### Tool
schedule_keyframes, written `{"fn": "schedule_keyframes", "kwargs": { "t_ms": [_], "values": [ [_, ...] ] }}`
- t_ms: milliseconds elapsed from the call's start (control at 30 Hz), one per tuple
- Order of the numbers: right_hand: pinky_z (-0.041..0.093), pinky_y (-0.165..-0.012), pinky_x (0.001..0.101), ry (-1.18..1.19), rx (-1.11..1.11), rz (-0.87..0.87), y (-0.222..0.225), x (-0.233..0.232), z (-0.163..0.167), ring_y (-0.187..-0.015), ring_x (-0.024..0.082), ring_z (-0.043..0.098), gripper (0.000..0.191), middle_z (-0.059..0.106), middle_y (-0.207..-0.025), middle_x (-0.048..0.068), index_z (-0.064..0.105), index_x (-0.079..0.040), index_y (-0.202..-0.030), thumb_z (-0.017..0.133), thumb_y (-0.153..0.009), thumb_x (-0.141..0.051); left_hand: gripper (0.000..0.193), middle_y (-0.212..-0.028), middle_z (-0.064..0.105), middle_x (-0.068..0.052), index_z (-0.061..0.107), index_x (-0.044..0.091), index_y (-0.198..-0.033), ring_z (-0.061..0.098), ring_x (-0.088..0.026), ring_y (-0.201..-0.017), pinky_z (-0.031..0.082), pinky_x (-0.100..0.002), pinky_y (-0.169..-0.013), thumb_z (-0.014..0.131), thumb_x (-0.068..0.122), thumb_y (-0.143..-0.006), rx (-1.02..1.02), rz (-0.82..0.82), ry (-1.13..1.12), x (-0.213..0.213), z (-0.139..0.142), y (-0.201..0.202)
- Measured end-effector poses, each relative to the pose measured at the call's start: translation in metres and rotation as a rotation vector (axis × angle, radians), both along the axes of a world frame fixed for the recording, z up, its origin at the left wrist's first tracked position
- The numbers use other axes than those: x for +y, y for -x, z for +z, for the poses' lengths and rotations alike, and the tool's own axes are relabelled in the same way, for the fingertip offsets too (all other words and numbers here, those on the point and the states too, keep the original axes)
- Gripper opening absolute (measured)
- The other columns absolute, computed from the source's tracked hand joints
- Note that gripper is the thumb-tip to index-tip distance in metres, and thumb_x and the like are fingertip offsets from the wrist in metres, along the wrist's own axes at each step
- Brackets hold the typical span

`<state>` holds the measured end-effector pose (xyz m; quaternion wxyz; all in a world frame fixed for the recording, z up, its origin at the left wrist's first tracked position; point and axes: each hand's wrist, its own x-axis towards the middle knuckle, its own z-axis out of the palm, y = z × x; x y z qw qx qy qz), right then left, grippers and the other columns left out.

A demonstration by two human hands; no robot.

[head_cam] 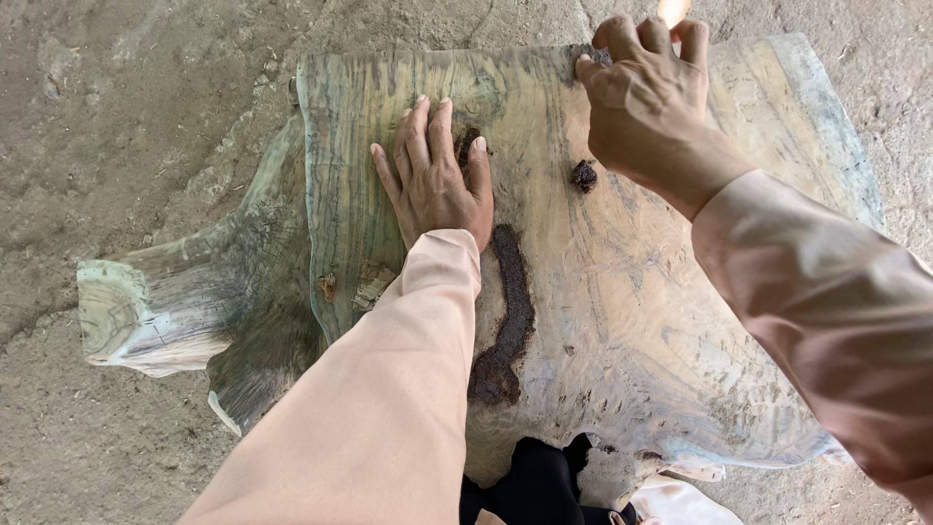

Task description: The person rubs a dark substance onto the surface of a large, irregularly shaped wooden slab using their hands. They then move to a second, lighter-colored wooden plank and continue rubbing the substance into a crack and across the surface.

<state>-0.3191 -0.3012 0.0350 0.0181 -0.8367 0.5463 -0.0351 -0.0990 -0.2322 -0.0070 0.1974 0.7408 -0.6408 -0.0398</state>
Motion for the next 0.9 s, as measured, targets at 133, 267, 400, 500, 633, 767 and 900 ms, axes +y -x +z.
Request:
{"fn": "schedule_keyframes", "kwargs": {
  "t_ms": [133,267,400,500,633,767,900],
  "values": [
    [0.021,-0.105,0.0542,-0.071,-0.132,-0.069,0.002,-0.002,0.015,-0.129,0.034,0.042,0.066,0.052,-0.143,0.018,0.076,-0.016,-0.123,0.047,-0.072,0.015,0.053,-0.159,0.039,-0.001,0.043,0.022,-0.153,0.032,-0.022,-0.151,0.011,-0.055,-0.129,0.042,0.047,-0.106,-0.009,0.000,-0.007,0.000,-0.001,-0.001],
    [0.018,-0.112,0.0557,-0.106,-0.153,-0.167,-0.004,-0.012,0.018,-0.137,0.035,0.038,0.085,0.053,-0.144,0.020,0.066,-0.025,-0.141,0.044,-0.071,0.017,0.053,-0.159,0.039,-0.002,0.044,0.022,-0.152,0.032,-0.021,-0.152,0.010,-0.055,-0.129,0.043,0.047,-0.106,-0.013,-0.003,0.010,0.000,-0.003,-0.001],
    [0.011,-0.120,0.0563,-0.235,-0.034,-0.221,-0.005,-0.016,0.011,-0.136,0.034,0.038,0.098,0.054,-0.140,0.022,0.058,-0.037,-0.153,0.044,-0.074,0.020,0.053,-0.159,0.040,-0.001,0.045,0.022,-0.152,0.032,-0.021,-0.151,0.011,-0.054,-0.130,0.044,0.047,-0.106,0.013,0.002,0.005,0.001,-0.003,0.000],
    [0.012,-0.110,0.0608,0.126,-0.146,0.000,0.003,-0.007,0.007,-0.141,0.035,0.035,0.084,0.050,-0.156,0.019,0.073,-0.029,-0.138,0.042,-0.077,0.020,0.052,-0.159,0.039,-0.002,0.044,0.022,-0.152,0.032,-0.021,-0.151,0.011,-0.055,-0.129,0.045,0.047,-0.106,0.009,0.001,0.016,0.001,-0.002,0.000],
    [0.020,-0.113,0.0549,-0.013,-0.163,0.032,0.015,0.012,0.008,-0.139,0.032,0.040,0.069,0.053,-0.150,0.016,0.071,-0.020,-0.134,0.041,-0.084,0.017,0.053,-0.159,0.039,-0.001,0.044,0.022,-0.152,0.032,-0.021,-0.151,0.011,-0.055,-0.129,0.045,0.046,-0.105,-0.004,0.005,0.002,0.000,-0.001,-0.001],
    [0.014,-0.118,0.0560,-0.050,-0.132,-0.023,0.019,0.010,0.016,-0.144,0.029,0.036,0.070,0.052,-0.153,0.012,0.074,-0.023,-0.131,0.041,-0.085,0.018,0.053,-0.159,0.039,-0.001,0.044,0.022,-0.153,0.031,-0.021,-0.151,0.011,-0.055,-0.129,0.044,0.046,-0.105,0.000,0.001,0.000,0.000,-0.001,0.000],
    [0.010,-0.113,0.0612,-0.057,-0.259,-0.115,0.018,0.000,0.015,-0.140,0.033,0.034,0.076,0.048,-0.153,0.015,0.070,-0.026,-0.139,0.040,-0.085,0.016,0.053,-0.159,0.039,-0.001,0.043,0.022,-0.153,0.031,-0.021,-0.152,0.010,-0.055,-0.129,0.044,0.046,-0.106,-0.004,0.003,-0.006,0.002,-0.001,0.001]
  ]
}}
